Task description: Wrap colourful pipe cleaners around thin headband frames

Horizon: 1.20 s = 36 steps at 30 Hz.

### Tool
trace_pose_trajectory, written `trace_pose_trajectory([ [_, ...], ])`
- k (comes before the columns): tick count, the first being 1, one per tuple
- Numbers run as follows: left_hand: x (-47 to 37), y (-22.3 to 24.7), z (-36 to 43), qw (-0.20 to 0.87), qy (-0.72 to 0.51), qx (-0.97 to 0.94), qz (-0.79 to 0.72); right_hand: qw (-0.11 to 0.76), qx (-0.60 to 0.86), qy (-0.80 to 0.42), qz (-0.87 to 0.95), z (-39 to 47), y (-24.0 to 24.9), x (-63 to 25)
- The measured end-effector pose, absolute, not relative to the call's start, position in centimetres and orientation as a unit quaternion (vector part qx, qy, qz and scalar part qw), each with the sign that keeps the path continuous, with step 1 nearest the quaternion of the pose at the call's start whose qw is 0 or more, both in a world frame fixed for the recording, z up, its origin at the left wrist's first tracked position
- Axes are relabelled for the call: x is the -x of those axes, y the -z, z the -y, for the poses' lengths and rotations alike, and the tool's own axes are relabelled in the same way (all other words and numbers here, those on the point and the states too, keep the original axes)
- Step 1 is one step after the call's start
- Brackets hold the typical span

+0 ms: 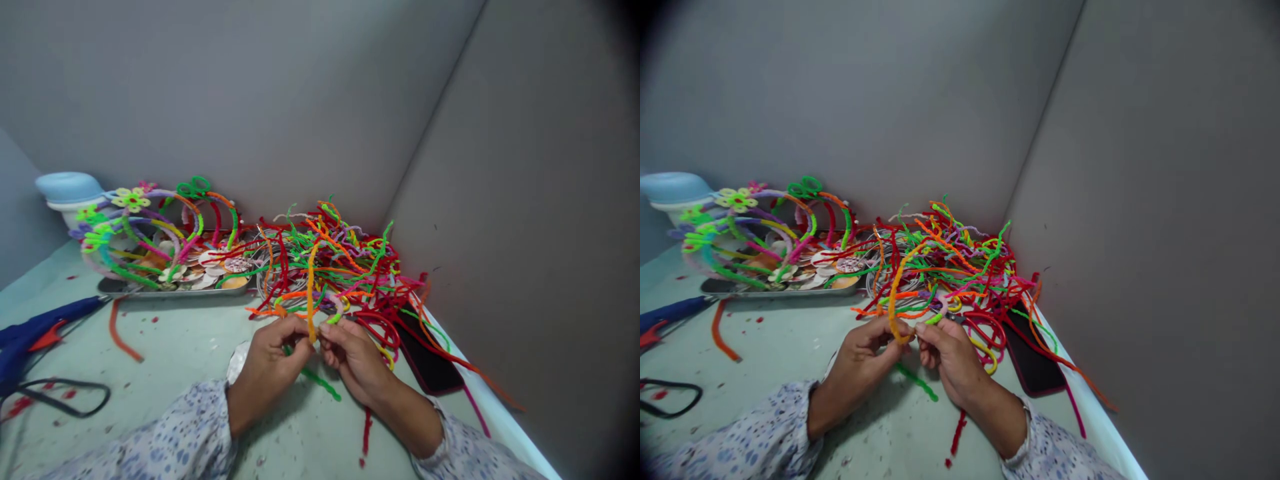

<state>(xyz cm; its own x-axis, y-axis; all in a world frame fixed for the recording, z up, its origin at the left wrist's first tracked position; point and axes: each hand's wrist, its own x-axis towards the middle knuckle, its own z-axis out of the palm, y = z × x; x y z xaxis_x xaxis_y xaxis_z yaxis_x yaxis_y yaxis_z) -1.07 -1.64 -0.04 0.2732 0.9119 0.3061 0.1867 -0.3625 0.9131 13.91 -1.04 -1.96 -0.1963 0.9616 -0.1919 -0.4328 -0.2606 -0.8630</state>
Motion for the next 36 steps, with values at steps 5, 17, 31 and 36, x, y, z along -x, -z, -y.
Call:
trace_pose_trajectory([
  [5, 1.2, 0.4, 1.4, 0.311, -0.469, -0.734, -0.381, 0.503, 0.375, -0.703, 0.335, 1.0, 2.1, -14.0],
  [17, 1.5, -0.2, 1.4, 0.263, -0.421, -0.788, -0.363, 0.507, 0.371, -0.703, 0.334, 0.9, 2.2, -14.0],
  [31, 0.0, -0.2, 1.7, 0.571, -0.429, -0.532, -0.454, 0.497, 0.406, -0.631, 0.435, 0.7, 2.1, -14.2],
  [36, 0.2, 0.2, 1.4, 0.570, -0.404, -0.550, -0.458, 0.483, 0.428, -0.612, 0.457, 0.6, 2.2, -14.4],
])
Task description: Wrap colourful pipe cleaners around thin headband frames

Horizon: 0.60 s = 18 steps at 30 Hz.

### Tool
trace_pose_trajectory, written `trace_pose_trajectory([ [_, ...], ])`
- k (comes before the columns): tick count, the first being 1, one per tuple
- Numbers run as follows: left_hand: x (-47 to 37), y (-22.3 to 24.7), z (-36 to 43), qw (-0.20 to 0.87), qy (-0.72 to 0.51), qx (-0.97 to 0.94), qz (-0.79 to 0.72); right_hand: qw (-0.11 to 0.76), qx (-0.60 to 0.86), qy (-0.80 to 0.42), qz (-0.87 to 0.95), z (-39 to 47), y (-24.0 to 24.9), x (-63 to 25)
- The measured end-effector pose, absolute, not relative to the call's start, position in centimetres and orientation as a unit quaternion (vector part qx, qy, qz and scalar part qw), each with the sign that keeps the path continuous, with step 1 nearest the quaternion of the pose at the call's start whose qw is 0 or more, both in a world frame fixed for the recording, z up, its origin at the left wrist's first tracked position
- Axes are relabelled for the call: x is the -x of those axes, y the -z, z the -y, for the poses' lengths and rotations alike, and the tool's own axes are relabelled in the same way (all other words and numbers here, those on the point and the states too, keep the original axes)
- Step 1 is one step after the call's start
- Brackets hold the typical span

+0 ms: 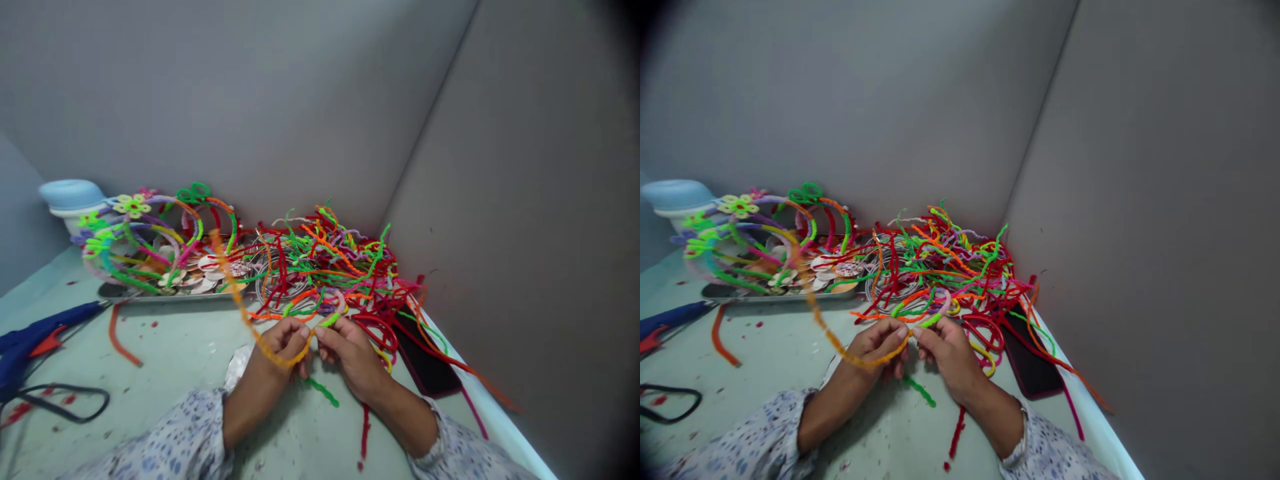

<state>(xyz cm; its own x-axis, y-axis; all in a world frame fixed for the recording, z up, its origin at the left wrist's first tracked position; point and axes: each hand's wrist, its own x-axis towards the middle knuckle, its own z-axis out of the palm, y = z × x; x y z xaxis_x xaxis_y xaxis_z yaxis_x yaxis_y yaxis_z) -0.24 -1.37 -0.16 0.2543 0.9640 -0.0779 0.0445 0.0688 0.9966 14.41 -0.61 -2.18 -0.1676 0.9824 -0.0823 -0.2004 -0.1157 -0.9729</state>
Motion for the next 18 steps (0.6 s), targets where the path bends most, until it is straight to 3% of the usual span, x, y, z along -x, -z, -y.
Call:
trace_pose_trajectory([
  [9, 0.09, 0.06, 1.41, 0.565, -0.412, -0.564, -0.438, 0.478, 0.436, -0.607, 0.462, 0.62, 2.45, -14.50],
  [18, 0.77, -0.28, 1.95, 0.366, -0.341, -0.711, -0.494, 0.466, 0.435, -0.620, 0.458, 0.66, 2.63, -14.59],
])
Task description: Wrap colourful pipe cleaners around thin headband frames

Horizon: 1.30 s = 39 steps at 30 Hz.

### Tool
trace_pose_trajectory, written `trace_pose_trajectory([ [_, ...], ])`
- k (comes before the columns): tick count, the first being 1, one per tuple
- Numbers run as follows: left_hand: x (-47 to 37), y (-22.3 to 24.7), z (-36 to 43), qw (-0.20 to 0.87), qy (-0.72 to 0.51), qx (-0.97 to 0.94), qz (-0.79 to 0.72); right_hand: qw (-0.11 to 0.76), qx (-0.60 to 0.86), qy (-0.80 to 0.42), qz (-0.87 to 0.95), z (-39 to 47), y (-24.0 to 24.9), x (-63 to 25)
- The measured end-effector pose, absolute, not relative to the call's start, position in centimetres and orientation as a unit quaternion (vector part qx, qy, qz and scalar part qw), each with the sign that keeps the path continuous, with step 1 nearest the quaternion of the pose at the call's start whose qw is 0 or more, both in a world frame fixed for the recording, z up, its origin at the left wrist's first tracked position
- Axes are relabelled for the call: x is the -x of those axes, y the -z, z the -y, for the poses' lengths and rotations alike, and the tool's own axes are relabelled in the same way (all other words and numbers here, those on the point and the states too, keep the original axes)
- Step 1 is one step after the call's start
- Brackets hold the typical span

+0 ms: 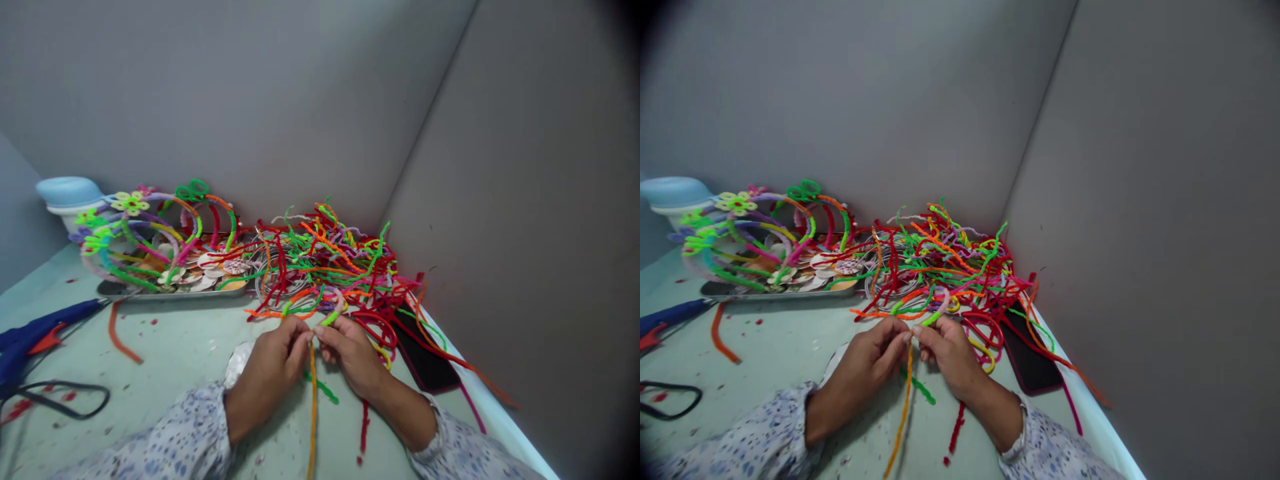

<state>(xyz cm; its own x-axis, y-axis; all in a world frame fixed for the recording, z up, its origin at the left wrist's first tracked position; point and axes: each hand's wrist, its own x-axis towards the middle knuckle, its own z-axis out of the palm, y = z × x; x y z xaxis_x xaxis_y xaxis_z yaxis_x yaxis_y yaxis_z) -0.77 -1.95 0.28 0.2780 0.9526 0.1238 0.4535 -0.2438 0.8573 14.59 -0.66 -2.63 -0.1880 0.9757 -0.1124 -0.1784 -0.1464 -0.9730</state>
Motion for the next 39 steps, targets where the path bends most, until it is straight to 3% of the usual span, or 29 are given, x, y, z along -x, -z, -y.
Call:
trace_pose_trajectory([
  [7, 1.04, -0.26, 2.19, 0.256, -0.259, -0.778, -0.512, 0.459, 0.433, -0.626, 0.458, 0.71, 2.40, -14.55],
  [16, 0.86, -0.50, 2.19, 0.345, -0.331, -0.743, -0.468, 0.481, 0.434, -0.621, 0.442, 0.76, 2.44, -14.37],
  [33, 1.11, -0.07, 2.26, 0.242, -0.276, -0.784, -0.500, 0.468, 0.430, -0.630, 0.447, 1.09, 1.81, -14.23],
  [39, 1.00, -0.18, 2.30, 0.262, -0.291, -0.773, -0.498, 0.481, 0.435, -0.626, 0.432, 1.13, 1.71, -14.09],
])
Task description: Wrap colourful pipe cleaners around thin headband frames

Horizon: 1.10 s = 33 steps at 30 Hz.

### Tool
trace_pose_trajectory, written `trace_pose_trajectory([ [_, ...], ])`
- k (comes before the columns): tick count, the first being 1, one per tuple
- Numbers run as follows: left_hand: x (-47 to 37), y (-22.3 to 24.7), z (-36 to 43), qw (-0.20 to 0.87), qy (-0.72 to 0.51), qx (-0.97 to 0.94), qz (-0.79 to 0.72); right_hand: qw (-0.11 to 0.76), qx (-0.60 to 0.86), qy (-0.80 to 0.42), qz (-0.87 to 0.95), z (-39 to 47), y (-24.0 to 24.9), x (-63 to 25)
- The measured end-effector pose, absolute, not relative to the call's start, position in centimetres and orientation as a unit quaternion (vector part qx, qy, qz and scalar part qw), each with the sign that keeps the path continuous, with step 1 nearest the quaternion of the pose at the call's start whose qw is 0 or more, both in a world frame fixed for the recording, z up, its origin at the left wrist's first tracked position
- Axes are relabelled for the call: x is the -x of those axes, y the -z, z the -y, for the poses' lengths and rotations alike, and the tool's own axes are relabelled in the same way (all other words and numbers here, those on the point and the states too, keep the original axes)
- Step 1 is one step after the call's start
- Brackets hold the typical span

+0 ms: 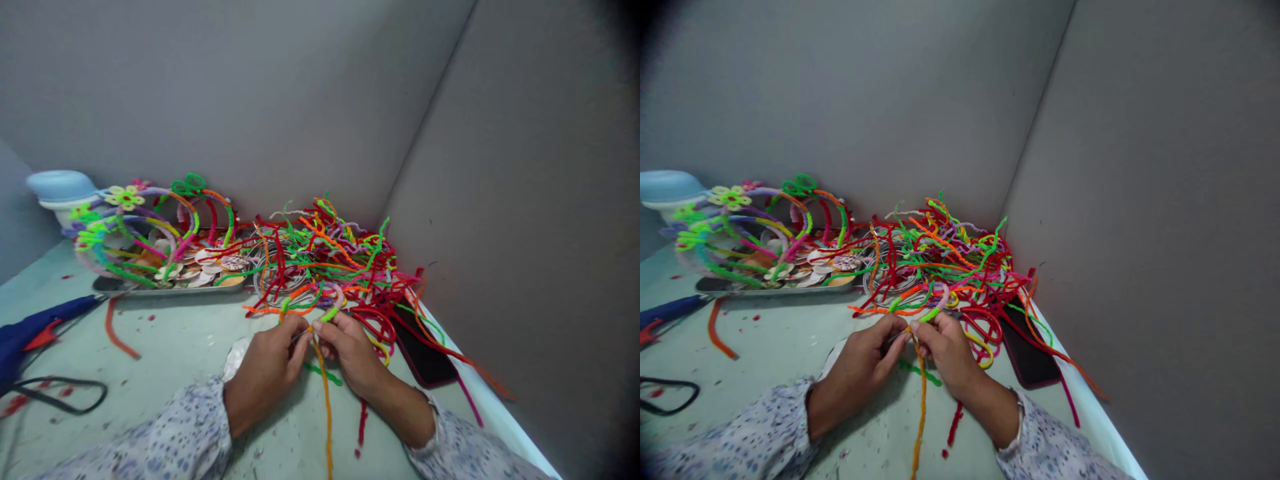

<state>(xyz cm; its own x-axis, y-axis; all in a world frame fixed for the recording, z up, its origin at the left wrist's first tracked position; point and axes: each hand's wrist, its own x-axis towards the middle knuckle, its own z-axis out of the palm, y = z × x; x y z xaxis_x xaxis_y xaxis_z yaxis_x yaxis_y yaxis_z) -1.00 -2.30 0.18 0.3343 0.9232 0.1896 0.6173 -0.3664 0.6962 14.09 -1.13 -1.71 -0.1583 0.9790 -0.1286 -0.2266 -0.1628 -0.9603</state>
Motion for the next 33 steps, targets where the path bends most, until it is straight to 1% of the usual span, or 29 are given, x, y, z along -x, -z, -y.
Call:
trace_pose_trajectory([
  [4, 1.0, -0.1, 2.2, 0.263, -0.307, -0.772, -0.491, 0.486, 0.433, -0.625, 0.431, 1.1, 1.7, -14.0],
  [12, 1.5, 0.2, 2.2, 0.171, -0.270, -0.819, -0.477, 0.478, 0.430, -0.621, 0.448, 1.2, 1.9, -14.1],
  [16, 1.6, 0.2, 2.1, 0.150, -0.259, -0.830, -0.470, 0.483, 0.425, -0.620, 0.449, 1.3, 2.0, -14.0],
  [21, 1.5, 0.3, 2.1, 0.195, -0.297, -0.803, -0.479, 0.509, 0.423, -0.616, 0.427, 1.2, 2.0, -14.1],
  [24, 1.3, 0.2, 2.6, 0.241, -0.331, -0.773, -0.484, 0.560, 0.403, -0.610, 0.390, 0.6, 1.4, -14.6],
  [26, 1.1, 0.0, 3.0, 0.259, -0.332, -0.764, -0.489, 0.598, 0.381, -0.601, 0.370, 0.2, 0.6, -15.1],
  [28, 0.9, -0.1, 3.4, 0.255, -0.302, -0.775, -0.493, 0.616, 0.361, -0.602, 0.358, -0.3, -0.2, -15.6],
  [33, 0.7, -0.6, 3.8, 0.200, -0.171, -0.846, -0.463, 0.650, 0.326, -0.606, 0.323, -0.6, -1.9, -16.5],
])
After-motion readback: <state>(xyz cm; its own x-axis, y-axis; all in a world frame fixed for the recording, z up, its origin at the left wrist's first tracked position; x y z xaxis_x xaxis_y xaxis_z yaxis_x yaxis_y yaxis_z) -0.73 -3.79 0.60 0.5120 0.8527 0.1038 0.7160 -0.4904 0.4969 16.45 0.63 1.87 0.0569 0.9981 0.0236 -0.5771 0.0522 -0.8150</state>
